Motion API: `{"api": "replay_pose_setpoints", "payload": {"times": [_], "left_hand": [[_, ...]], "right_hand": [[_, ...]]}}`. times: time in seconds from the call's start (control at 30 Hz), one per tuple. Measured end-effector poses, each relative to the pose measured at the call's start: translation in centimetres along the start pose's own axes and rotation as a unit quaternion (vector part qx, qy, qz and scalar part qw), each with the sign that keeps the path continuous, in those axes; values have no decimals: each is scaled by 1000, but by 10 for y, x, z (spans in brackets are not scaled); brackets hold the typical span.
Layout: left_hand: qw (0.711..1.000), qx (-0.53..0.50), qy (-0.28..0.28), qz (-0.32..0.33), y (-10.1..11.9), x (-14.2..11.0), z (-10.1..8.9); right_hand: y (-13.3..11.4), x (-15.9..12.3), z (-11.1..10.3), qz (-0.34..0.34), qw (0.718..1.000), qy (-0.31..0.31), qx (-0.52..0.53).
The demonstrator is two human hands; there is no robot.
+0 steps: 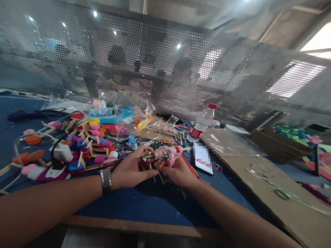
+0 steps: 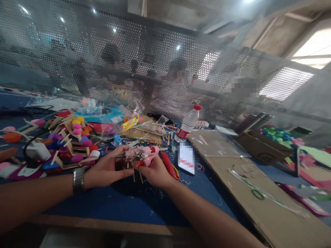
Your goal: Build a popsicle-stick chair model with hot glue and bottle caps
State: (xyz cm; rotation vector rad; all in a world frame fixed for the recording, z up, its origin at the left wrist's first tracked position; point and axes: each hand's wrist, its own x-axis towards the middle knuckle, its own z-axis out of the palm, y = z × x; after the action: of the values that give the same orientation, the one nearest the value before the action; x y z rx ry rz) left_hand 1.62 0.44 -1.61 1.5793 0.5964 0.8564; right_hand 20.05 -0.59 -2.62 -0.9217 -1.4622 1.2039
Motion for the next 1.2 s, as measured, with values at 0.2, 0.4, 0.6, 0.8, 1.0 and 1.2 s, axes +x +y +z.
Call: {"api": "replay_pose_setpoints", "payload": {"times": [0.2,0.4,0.6,0.8,1.0,1.2], "left_hand": [[999,45,15,18,-4,-1,-6],[995,94,1,9,0,-2,-9],[992,124,20,6,0,-3,-10],[992,128,14,15,2,-2,-10],[995,98,2,1,-4,0,-12],[990,139,17,22,-4,0,-12]], "right_hand": [[-5,-1,-2,22,1000,7,-5],[-3,-3,-3,48,999,10,23],[-2,-5,-8,41,999,8,7],[-4,-5,-7,22,1000,9,16],[-1,-5,-9,37,999,0,19],[1,-6,-9,53,998,25,13]]}}
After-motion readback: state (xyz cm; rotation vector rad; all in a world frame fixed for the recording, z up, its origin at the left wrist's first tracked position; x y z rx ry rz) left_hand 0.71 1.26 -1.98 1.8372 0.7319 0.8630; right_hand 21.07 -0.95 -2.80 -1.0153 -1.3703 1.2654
